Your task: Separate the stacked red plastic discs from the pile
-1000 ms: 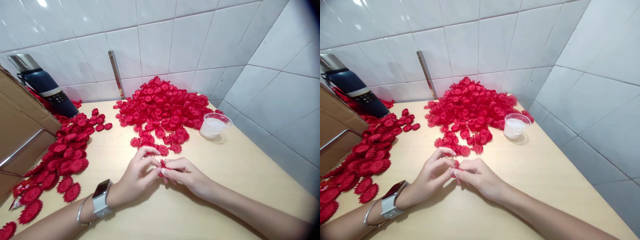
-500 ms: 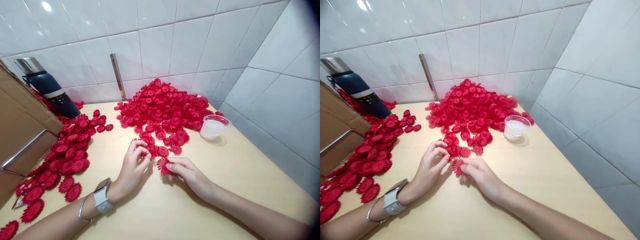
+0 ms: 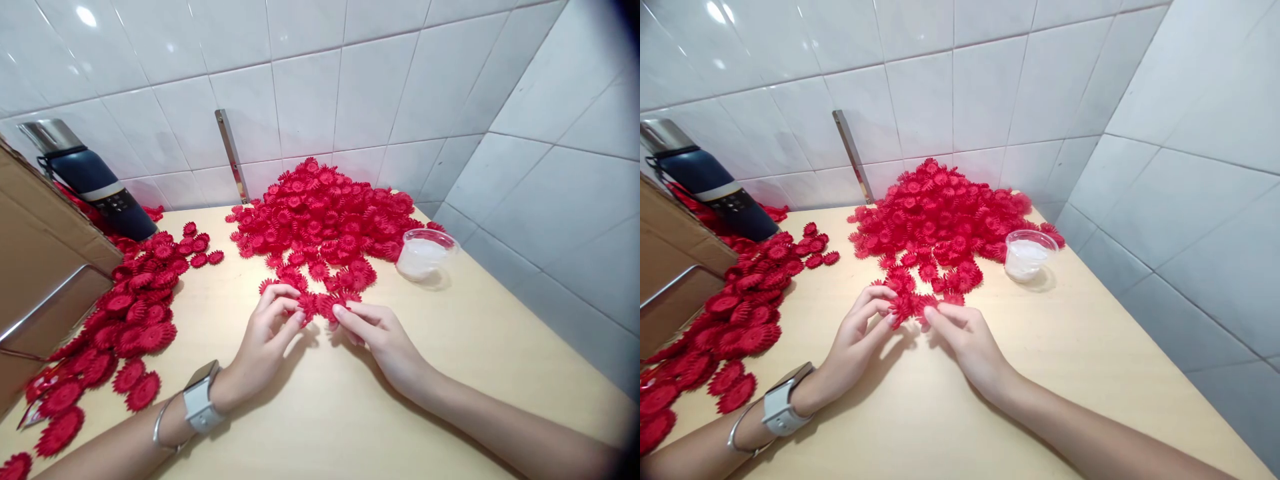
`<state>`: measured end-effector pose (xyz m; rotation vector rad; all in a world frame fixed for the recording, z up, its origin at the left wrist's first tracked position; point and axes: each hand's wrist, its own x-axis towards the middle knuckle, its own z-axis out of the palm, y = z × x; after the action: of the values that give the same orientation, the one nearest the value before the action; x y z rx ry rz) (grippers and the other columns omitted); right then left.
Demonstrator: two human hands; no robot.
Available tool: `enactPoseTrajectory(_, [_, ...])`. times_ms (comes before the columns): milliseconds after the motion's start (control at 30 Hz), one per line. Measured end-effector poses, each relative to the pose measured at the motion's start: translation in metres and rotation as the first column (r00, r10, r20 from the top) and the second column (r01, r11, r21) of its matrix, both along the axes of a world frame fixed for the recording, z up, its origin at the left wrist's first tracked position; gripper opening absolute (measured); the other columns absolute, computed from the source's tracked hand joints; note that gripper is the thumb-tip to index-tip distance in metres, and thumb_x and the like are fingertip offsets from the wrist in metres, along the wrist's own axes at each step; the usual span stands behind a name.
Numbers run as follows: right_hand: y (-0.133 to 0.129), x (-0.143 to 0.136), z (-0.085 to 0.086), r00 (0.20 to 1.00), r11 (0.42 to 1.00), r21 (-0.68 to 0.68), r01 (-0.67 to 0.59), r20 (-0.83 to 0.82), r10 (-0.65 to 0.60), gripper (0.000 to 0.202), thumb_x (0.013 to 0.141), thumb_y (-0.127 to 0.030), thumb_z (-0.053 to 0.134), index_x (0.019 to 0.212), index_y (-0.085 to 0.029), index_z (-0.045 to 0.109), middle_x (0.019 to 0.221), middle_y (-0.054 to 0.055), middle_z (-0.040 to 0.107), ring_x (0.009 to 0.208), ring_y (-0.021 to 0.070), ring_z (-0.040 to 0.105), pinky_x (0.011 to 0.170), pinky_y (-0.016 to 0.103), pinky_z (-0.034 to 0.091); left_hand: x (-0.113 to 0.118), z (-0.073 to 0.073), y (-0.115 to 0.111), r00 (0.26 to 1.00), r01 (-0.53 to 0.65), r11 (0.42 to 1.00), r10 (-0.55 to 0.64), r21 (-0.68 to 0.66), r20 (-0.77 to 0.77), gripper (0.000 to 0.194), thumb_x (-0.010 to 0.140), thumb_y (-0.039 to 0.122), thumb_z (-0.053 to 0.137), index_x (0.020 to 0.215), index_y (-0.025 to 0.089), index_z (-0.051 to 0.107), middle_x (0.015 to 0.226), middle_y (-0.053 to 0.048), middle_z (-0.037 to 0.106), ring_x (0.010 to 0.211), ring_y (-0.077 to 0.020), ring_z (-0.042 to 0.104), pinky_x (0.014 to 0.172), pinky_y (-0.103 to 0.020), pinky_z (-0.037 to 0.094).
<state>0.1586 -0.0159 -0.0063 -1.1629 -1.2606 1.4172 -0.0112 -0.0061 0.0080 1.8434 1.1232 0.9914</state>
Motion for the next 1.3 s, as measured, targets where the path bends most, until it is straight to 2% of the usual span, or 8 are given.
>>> enactPoseTrajectory(167, [0.003, -0.002, -0.006, 0.990, 0.993, -0.012, 0.119, -0.081, -0.119, 0.027, 0.080, -0.041, 0.047, 0.081, -0.016, 0.056, 0.060, -0.001, 0.051, 0.053, 0.0111, 0.043, 0.048, 0.023, 0.033, 0.002, 0.003, -0.002, 0.998, 0.028, 0.997, -0.024, -0.074, 0.053, 0.015, 0.084, 0.021, 0.043, 0.074, 0.019, 0.053, 0.099, -0.005, 0.043, 0.099, -0.0188, 0.047, 0.081, -0.033, 0.047])
enactPoseTrajectory(300, [0.001, -0.004, -0.003, 0.977, 0.983, -0.006, 0.185, -0.111, -0.184, 0.054, 0.073, -0.035, 0.059, 0.122, -0.024, 0.036, 0.098, 0.005, 0.057, 0.087, 0.0173, 0.053, 0.070, 0.028, 0.043, 0.003, 0.005, -0.003, 0.996, 0.068, 0.992, -0.061, -0.104, 0.070, 0.016, 0.083, 0.021, 0.044, 0.072, 0.019, 0.056, 0.101, -0.006, 0.042, 0.101, -0.0197, 0.047, 0.081, -0.034, 0.048])
enactPoseTrajectory(467, [-0.004, -0.004, 0.001, 0.980, 0.948, 0.302, -0.102, 0.192, 0.044, 0.009, 0.076, -0.023, 0.054, 0.084, -0.020, 0.057, 0.089, 0.005, 0.057, 0.087, 0.0190, 0.050, 0.078, 0.033, 0.040, 0.001, 0.003, -0.003, 0.994, 0.100, 0.994, -0.101, -0.045, -0.028, 0.013, 0.082, 0.023, 0.047, 0.074, 0.020, 0.057, 0.108, -0.006, 0.043, 0.106, -0.0199, 0.043, 0.092, -0.036, 0.040])
enactPoseTrajectory(567, [-0.005, -0.003, 0.002, 0.946, 0.916, 0.359, -0.178, 0.319, 0.058, 0.016, 0.080, -0.021, 0.048, 0.066, -0.018, 0.055, 0.071, 0.003, 0.054, 0.074, 0.0173, 0.048, 0.070, 0.031, 0.039, 0.000, 0.001, -0.003, 0.993, 0.111, 0.993, -0.113, -0.047, -0.043, 0.013, 0.083, 0.026, 0.045, 0.078, 0.021, 0.057, 0.109, -0.006, 0.043, 0.109, -0.0202, 0.041, 0.094, -0.037, 0.038])
enactPoseTrajectory(767, [-0.003, -0.003, 0.002, 0.967, 0.966, 0.238, -0.097, 0.253, 0.035, 0.021, 0.081, -0.028, 0.049, 0.063, -0.018, 0.053, 0.065, 0.001, 0.053, 0.069, 0.0159, 0.048, 0.065, 0.027, 0.037, 0.001, -0.001, -0.001, 0.998, 0.056, 0.998, -0.057, -0.031, -0.034, 0.009, 0.080, 0.024, 0.050, 0.075, 0.020, 0.057, 0.107, -0.005, 0.044, 0.105, -0.0204, 0.043, 0.090, -0.035, 0.040])
enactPoseTrajectory(1033, [0.003, -0.004, -0.009, 0.959, 0.952, 0.122, 0.280, 0.003, -0.282, 0.032, 0.074, -0.031, 0.057, 0.099, -0.022, 0.041, 0.068, -0.004, 0.043, 0.064, 0.0132, 0.046, 0.062, 0.027, 0.040, 0.000, -0.002, 0.002, 0.995, -0.099, 0.995, 0.100, -0.021, 0.030, 0.011, 0.082, 0.025, 0.048, 0.085, 0.020, 0.057, 0.106, -0.006, 0.043, 0.105, -0.0189, 0.043, 0.086, -0.031, 0.040])
enactPoseTrajectory(1167, [0.003, -0.003, -0.005, 0.910, 0.903, 0.429, -0.005, 0.377, -0.174, 0.019, 0.074, -0.018, 0.054, 0.092, -0.019, 0.048, 0.078, 0.002, 0.048, 0.074, 0.0171, 0.045, 0.069, 0.032, 0.040, 0.000, -0.001, 0.002, 0.994, -0.109, 0.994, 0.109, 0.001, 0.025, 0.011, 0.083, 0.023, 0.046, 0.085, 0.020, 0.056, 0.106, -0.005, 0.044, 0.106, -0.0171, 0.042, 0.091, -0.030, 0.036])
enactPoseTrajectory(1300, [0.003, 0.001, -0.004, 0.677, 0.679, 0.572, -0.460, 0.721, -0.149, 0.010, 0.076, -0.012, 0.050, 0.078, -0.016, 0.059, 0.085, 0.008, 0.055, 0.083, 0.0218, 0.042, 0.072, 0.037, 0.036, 0.001, -0.002, 0.001, 0.994, -0.106, 0.994, 0.106, 0.010, 0.005, 0.010, 0.083, 0.022, 0.046, 0.084, 0.020, 0.055, 0.105, -0.005, 0.043, 0.106, -0.0162, 0.042, 0.090, -0.028, 0.036])
